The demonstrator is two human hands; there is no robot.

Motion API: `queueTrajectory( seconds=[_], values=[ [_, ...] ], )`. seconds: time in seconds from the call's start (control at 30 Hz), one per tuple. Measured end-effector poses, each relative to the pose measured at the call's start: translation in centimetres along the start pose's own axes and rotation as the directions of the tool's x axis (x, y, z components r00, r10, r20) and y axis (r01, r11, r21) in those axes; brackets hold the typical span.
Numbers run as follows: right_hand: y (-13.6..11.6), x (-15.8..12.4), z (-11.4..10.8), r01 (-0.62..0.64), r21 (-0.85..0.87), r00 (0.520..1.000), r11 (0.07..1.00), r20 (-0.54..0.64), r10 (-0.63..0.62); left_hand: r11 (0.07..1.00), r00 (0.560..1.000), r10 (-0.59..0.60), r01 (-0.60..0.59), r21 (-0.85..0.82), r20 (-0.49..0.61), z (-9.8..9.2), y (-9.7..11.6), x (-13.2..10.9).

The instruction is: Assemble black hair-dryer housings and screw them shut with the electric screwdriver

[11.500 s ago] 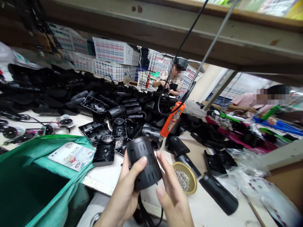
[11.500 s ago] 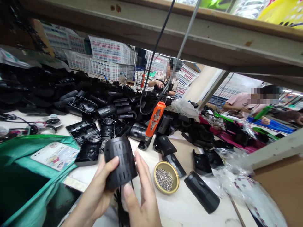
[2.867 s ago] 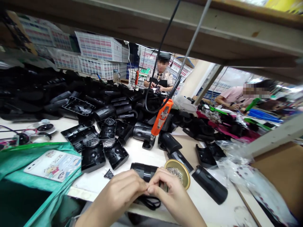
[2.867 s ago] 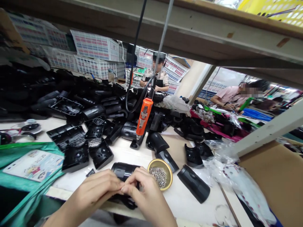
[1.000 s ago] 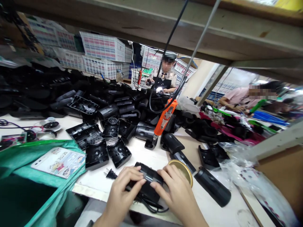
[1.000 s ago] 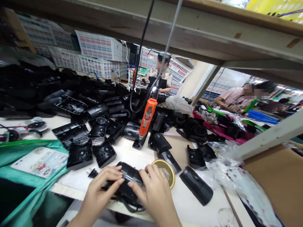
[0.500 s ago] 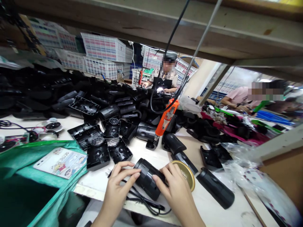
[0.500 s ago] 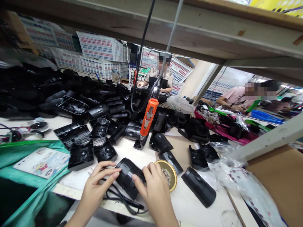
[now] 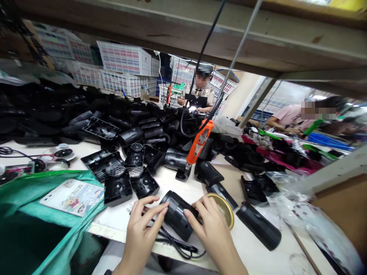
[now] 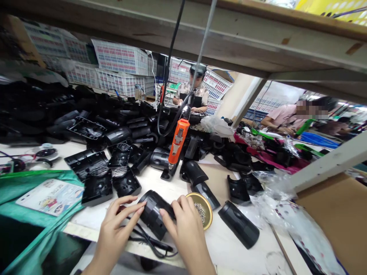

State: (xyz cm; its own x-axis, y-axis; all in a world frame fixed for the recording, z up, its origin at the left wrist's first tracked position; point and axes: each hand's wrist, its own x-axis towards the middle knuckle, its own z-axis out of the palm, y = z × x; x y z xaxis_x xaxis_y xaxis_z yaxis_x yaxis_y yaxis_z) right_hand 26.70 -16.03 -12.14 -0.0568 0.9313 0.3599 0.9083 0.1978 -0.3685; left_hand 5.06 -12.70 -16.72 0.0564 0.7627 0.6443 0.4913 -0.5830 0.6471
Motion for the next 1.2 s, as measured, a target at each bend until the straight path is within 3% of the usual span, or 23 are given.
queueTrajectory(
  seconds=[0.23, 0.37, 0.43, 0.5, 0.6, 0.67, 0.73, 0.93, 1.2],
  values=[
    [-0.1, 0.1, 0.2, 0.008, -0.038, 1.000, 0.999, -0.015, -0.008, 0.941, 0.986, 0.164, -0.153, 0.303, -0.011, -0.4, 1.5, 0.4],
    [-0.5, 0.0, 0.0, 0.002, -0.048, 1.000, 0.999, -0.019, -0.003, 0.946, 0.984, 0.172, -0.180, 0.268, 0.054, -0.7, 1.1, 0.8],
    [-0.6, 0.1, -0.4, 0.009, -0.017, 1.000, 1.000, -0.005, -0.009, 0.982, 0.988, 0.094, -0.112, 0.149, 0.118, -0.7, 0.8, 1.0],
    [-0.2, 0.2, -1.2, 0.013, 0.025, 1.000, 1.000, 0.004, -0.014, 0.998, 0.969, -0.057, 0.052, 0.028, 0.239, -0.6, 0.7, 1.1],
    [1.3, 0.4, -2.5, -0.159, -0.128, 0.986, 0.979, 0.035, 0.165, 0.944, 0.854, -0.269, 0.325, -0.053, 0.445, -0.3, 0.8, 1.4],
    [2.7, 0.5, -3.1, -0.292, -0.285, 0.944, 0.913, 0.069, 0.323, 0.906, 0.782, -0.341, 0.421, -0.039, 0.522, -0.1, 0.9, 1.5],
    [3.7, 0.6, -3.4, -0.323, -0.349, 0.916, 0.879, 0.117, 0.383, 0.894, 0.745, -0.357, 0.448, -0.026, 0.563, 0.0, 0.9, 1.7],
    [4.2, 1.4, -2.9, -0.277, -0.353, 0.905, 0.894, 0.217, 0.366, 0.875, 0.695, -0.327, 0.479, -0.072, 0.640, -0.7, 0.7, 2.1],
    [5.2, 1.6, -3.2, -0.274, -0.306, 0.899, 0.912, 0.255, 0.356, 0.910, 0.739, -0.222, 0.392, -0.137, 0.637, -0.7, 0.7, 2.2]
  ],
)
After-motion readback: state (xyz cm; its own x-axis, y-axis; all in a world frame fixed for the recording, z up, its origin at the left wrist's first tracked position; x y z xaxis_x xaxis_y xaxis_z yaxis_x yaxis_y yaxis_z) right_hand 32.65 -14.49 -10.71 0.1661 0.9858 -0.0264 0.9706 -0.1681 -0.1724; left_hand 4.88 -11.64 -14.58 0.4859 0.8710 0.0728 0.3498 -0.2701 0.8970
